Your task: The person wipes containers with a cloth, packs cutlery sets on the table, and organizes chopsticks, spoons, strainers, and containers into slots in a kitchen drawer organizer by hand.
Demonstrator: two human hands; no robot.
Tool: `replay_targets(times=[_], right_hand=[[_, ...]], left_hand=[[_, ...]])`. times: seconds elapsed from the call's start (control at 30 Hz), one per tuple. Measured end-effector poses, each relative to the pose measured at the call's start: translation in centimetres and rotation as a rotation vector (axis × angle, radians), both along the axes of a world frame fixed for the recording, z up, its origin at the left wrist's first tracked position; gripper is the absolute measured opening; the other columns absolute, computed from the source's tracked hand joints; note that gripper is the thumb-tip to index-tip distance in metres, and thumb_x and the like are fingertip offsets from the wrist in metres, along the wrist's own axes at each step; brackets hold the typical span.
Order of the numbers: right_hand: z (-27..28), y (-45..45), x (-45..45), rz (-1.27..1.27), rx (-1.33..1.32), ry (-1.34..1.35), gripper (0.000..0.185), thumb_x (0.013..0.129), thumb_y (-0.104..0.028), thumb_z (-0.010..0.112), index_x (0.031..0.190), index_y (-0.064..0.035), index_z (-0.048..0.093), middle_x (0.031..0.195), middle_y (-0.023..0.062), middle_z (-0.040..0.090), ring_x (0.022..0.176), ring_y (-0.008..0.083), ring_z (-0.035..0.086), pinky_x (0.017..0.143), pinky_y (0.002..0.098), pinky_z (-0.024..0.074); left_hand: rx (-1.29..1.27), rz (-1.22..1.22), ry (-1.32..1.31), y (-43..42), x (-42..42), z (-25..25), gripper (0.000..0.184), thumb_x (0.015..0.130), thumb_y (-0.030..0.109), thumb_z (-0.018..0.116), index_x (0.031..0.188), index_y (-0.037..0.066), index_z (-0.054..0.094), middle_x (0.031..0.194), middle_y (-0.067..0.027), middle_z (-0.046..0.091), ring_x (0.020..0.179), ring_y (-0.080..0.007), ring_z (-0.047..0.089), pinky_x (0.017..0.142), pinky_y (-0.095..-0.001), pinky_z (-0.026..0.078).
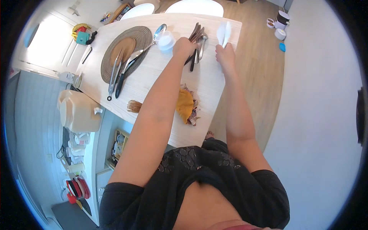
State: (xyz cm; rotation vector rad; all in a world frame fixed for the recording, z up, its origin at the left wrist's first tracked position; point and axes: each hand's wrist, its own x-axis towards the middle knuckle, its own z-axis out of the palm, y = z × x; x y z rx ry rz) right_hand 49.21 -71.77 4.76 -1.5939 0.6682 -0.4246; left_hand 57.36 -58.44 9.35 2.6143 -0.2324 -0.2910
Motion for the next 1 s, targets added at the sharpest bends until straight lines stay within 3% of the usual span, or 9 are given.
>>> replay_targets(times=[0.13, 0.23, 0.3, 0.33, 0.43, 0.5, 0.67, 0.9, 1.0], right_hand=[[-0.4, 1.2, 2.4, 0.084, -0.086, -0.023, 0.026, 0.076, -0.018, 0.059, 0.09, 0.0042, 0.06, 0.075, 0.0203, 0.065, 0.068, 0.0305, 0.066, 0.068, 0.0397, 0.0509], [-1.4, 1.8, 4.8, 0.09, -0.146, 0.019, 0.022, 0.074, -0.017, 0.062, 0.081, 0.0035, 0.063, 0.076, 0.0205, 0.066, 0.072, 0.0306, 0.066, 0.068, 0.0392, 0.0509], [-1.9, 2.3, 5.8, 0.056, -0.255, 0.063, 0.018, 0.073, -0.015, 0.062, 0.078, 0.0015, 0.065, 0.073, 0.0189, 0.066, 0.07, 0.0288, 0.067, 0.067, 0.038, 0.0516], [-1.8, 2.3, 5.8, 0.063, -0.254, 0.062, 0.018, 0.073, -0.015, 0.062, 0.078, 0.0015, 0.065, 0.073, 0.0189, 0.066, 0.07, 0.0288, 0.067, 0.067, 0.038, 0.0516], [-0.7, 1.8, 5.5, 0.163, -0.128, 0.076, 0.017, 0.074, -0.015, 0.063, 0.076, 0.0017, 0.066, 0.065, 0.0152, 0.066, 0.062, 0.0254, 0.067, 0.064, 0.0351, 0.0526], [0.2, 1.4, 5.3, 0.241, -0.07, 0.193, 0.012, 0.076, -0.01, 0.065, 0.081, 0.0011, 0.064, 0.066, 0.0103, 0.064, 0.055, 0.0147, 0.063, 0.049, 0.0268, 0.051], [-0.6, 1.3, 5.4, 0.175, 0.177, 0.085, 0.011, 0.078, -0.009, 0.065, 0.083, 0.0011, 0.063, 0.067, 0.006, 0.061, 0.053, 0.0112, 0.055, 0.046, 0.0247, 0.0456], [0.6, 1.4, 3.7, 0.21, 0.526, -0.13, 0.011, 0.079, -0.008, 0.064, 0.083, 0.003, 0.064, 0.07, 0.0062, 0.06, 0.057, 0.011, 0.052, 0.048, 0.0224, 0.0419], [1.6, 1.7, 3.1, 0.283, 0.593, -0.223, 0.011, 0.078, -0.006, 0.064, 0.082, 0.0035, 0.062, 0.071, 0.0065, 0.06, 0.057, 0.0102, 0.052, 0.048, 0.0223, 0.0411]], left_hand=[[-0.109, 0.039, -0.007, 0.0, 1.6, -2.0, 0.042, 0.067, 0.035, 0.074, 0.08, -0.005, 0.067, 0.069, -0.0145, 0.065, 0.063, -0.0228, 0.064, 0.06, -0.0335, 0.049], [-0.191, 0.052, 0.003, 0.1, 3.2, -3.9, 0.031, 0.069, 0.023, 0.074, 0.08, -0.005, 0.067, 0.068, -0.0115, 0.063, 0.06, -0.0199, 0.061, 0.054, -0.0311, 0.047], [-0.542, 0.059, 0.168, 0.4, 3.8, -4.8, 0.023, 0.072, 0.017, 0.074, 0.076, -0.003, 0.064, 0.066, -0.0086, 0.06, 0.057, -0.0175, 0.058, 0.05, -0.0296, 0.044], [-0.542, 0.066, 0.167, 0.2, 4.0, -5.0, 0.023, 0.072, 0.017, 0.074, 0.076, -0.003, 0.064, 0.066, -0.0086, 0.06, 0.057, -0.0175, 0.058, 0.05, -0.0296, 0.044], [-0.514, 0.091, 0.179, -0.8, 3.5, -4.4, 0.018, 0.075, 0.014, 0.073, 0.072, 0.0, 0.061, 0.065, -0.0071, 0.059, 0.054, -0.0157, 0.054, 0.046, -0.0292, 0.039], [-0.63, 0.171, 0.277, -1.4, 1.9, -2.7, 0.022, 0.075, 0.017, 0.073, 0.069, 0.001, 0.06, 0.062, -0.0054, 0.055, 0.049, -0.014, 0.048, 0.043, -0.0294, 0.034], [-0.599, 0.204, 0.322, -2.0, 2.0, -2.9, 0.022, 0.076, 0.017, 0.073, 0.072, -0.002, 0.061, 0.06, -0.0044, 0.052, 0.05, -0.0142, 0.046, 0.043, -0.0297, 0.032], [-0.705, 0.185, 0.329, -0.9, 1.8, -1.8, 0.02, 0.08, 0.015, 0.069, 0.084, -0.003, 0.063, 0.068, -0.0076, 0.058, 0.053, -0.0138, 0.052, 0.046, -0.0261, 0.044], [-0.791, 0.144, 0.565, -0.2, 2.2, -1.0, 0.017, 0.083, 0.014, 0.065, 0.088, -0.001, 0.06, 0.073, -0.0085, 0.063, 0.057, -0.016, 0.059, 0.046, -0.0295, 0.046]])
